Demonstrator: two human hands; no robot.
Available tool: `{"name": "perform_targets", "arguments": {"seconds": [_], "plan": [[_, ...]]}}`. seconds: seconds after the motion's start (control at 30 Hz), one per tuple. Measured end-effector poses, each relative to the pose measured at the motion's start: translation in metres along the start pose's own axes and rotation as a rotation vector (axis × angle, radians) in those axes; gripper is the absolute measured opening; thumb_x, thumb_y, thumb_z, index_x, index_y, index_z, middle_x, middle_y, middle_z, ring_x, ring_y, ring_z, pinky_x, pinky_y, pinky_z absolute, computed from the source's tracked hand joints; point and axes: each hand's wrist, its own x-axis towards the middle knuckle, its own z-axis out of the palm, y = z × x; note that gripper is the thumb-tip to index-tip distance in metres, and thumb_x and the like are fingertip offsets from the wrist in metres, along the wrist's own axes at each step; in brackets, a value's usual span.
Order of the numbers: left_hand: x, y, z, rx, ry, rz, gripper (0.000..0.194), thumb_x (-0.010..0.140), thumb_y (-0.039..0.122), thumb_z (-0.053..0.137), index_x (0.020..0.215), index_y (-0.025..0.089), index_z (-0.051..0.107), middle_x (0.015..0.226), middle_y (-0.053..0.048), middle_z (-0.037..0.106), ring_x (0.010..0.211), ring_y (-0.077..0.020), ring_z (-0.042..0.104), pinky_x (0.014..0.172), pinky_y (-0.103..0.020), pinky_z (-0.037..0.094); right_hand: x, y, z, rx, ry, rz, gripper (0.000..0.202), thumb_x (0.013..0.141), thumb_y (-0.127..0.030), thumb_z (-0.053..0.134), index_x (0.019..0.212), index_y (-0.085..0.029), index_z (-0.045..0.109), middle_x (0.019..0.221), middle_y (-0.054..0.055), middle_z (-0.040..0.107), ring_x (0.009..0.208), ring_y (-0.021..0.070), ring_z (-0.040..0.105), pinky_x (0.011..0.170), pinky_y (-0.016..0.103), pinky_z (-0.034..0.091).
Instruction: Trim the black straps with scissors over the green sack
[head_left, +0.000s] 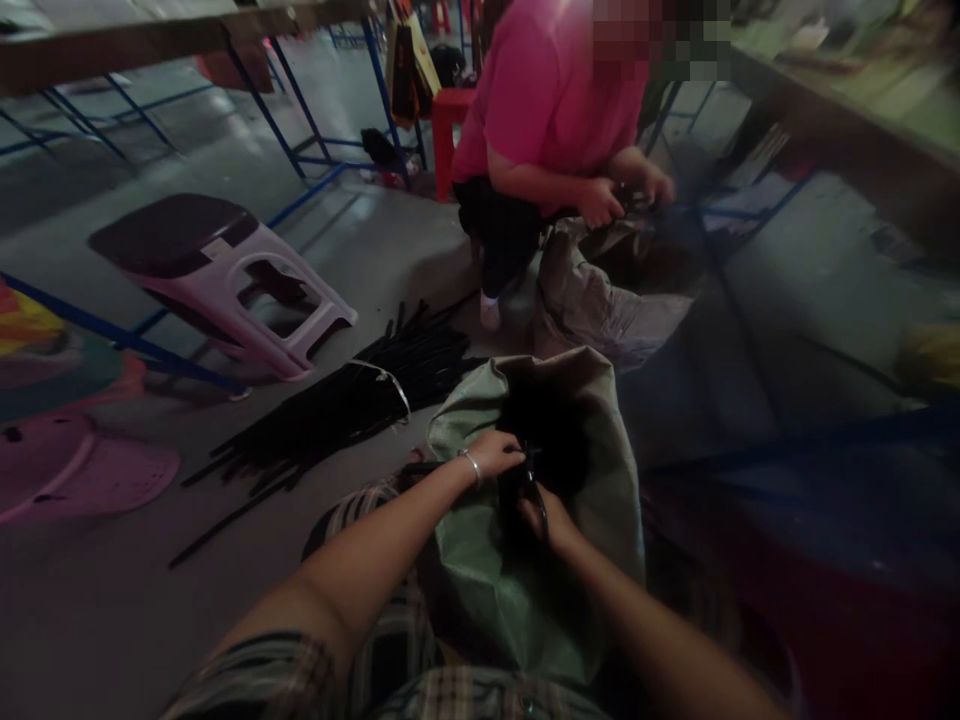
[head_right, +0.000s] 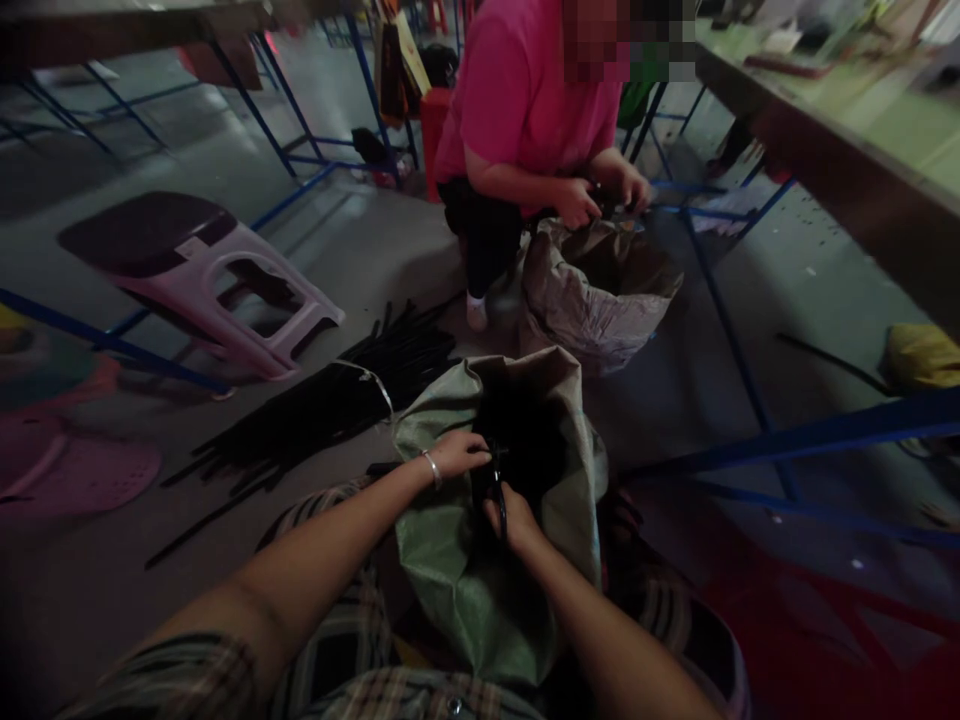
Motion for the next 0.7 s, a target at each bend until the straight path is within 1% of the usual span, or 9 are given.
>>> {"name": "perform_targets", "arguments": {"seconds": [0.1, 0.17, 0.27, 0.37, 0.5, 0.6, 0.7], "plan": [[-0.001, 0.002, 0.002, 0.001, -0.009, -0.008, 0.025, 0.077, 0.032, 0.056, 0.092, 0.020, 0.071, 0.086, -0.001, 0.070, 0.078, -0.0141, 0.060, 0.070, -0.022, 0.043, 0.001, 0.008, 0.004, 0.063, -0.018, -0.012, 0.028, 0.077, -0.041, 0.051, 0.088, -0.016, 0.056, 0.077, 0.006, 0.062, 0.068, 0.0179, 0.055, 0.063, 0.029, 0.044], [-0.001, 0.002, 0.003, 0.002, -0.012, -0.018, 0.024, 0.076, 0.031, 0.056, 0.092, 0.020, 0.071, 0.087, -0.001, 0.070, 0.080, -0.0141, 0.060, 0.070, -0.021, 0.043, 0.002, 0.014, 0.008, 0.098, -0.023, 0.026, 0.030, 0.078, -0.045, 0.049, 0.083, -0.016, 0.056, 0.068, 0.004, 0.060, 0.060, 0.0163, 0.051, 0.056, 0.027, 0.042], [-0.002, 0.003, 0.005, 0.022, -0.018, -0.043, 0.027, 0.077, 0.031, 0.054, 0.095, 0.020, 0.070, 0.089, -0.002, 0.070, 0.082, -0.0151, 0.061, 0.071, -0.022, 0.044, 0.004, 0.021, 0.016, 0.095, 0.045, -0.008, 0.031, 0.078, -0.045, 0.050, 0.077, -0.015, 0.058, 0.067, 0.004, 0.060, 0.060, 0.0157, 0.050, 0.056, 0.027, 0.041], [-0.004, 0.002, 0.005, 0.046, -0.026, -0.037, 0.029, 0.077, 0.032, 0.053, 0.099, 0.021, 0.070, 0.092, -0.002, 0.070, 0.085, -0.0164, 0.062, 0.073, -0.024, 0.045, 0.005, 0.021, 0.019, 0.139, 0.084, 0.032, 0.037, 0.076, -0.050, 0.050, 0.071, -0.014, 0.059, 0.062, 0.004, 0.059, 0.056, 0.0153, 0.049, 0.053, 0.027, 0.039], [-0.006, -0.002, 0.003, 0.100, -0.005, -0.014, 0.032, 0.076, 0.034, 0.054, 0.104, 0.027, 0.069, 0.096, 0.000, 0.070, 0.089, -0.0176, 0.062, 0.077, -0.026, 0.046, 0.004, 0.017, 0.017, 0.202, 0.124, 0.081, 0.041, 0.071, -0.056, 0.052, 0.065, -0.015, 0.057, 0.057, 0.003, 0.055, 0.054, 0.0145, 0.046, 0.051, 0.026, 0.037], [-0.006, -0.004, 0.003, 0.145, 0.011, -0.021, 0.031, 0.076, 0.035, 0.054, 0.102, 0.028, 0.069, 0.096, 0.000, 0.070, 0.089, -0.0179, 0.063, 0.078, -0.026, 0.046, 0.003, 0.017, 0.015, 0.223, 0.130, 0.098, 0.040, 0.068, -0.056, 0.055, 0.062, -0.016, 0.055, 0.056, 0.002, 0.052, 0.053, 0.0141, 0.044, 0.048, 0.026, 0.035], [-0.005, -0.007, 0.005, 0.149, 0.008, -0.021, 0.030, 0.077, 0.034, 0.053, 0.101, 0.028, 0.070, 0.097, 0.000, 0.071, 0.090, -0.0181, 0.063, 0.078, -0.026, 0.046, 0.002, 0.018, 0.016, 0.209, 0.107, 0.096, 0.038, 0.069, -0.055, 0.054, 0.061, -0.017, 0.054, 0.055, 0.002, 0.051, 0.052, 0.0139, 0.043, 0.048, 0.026, 0.035]]}}
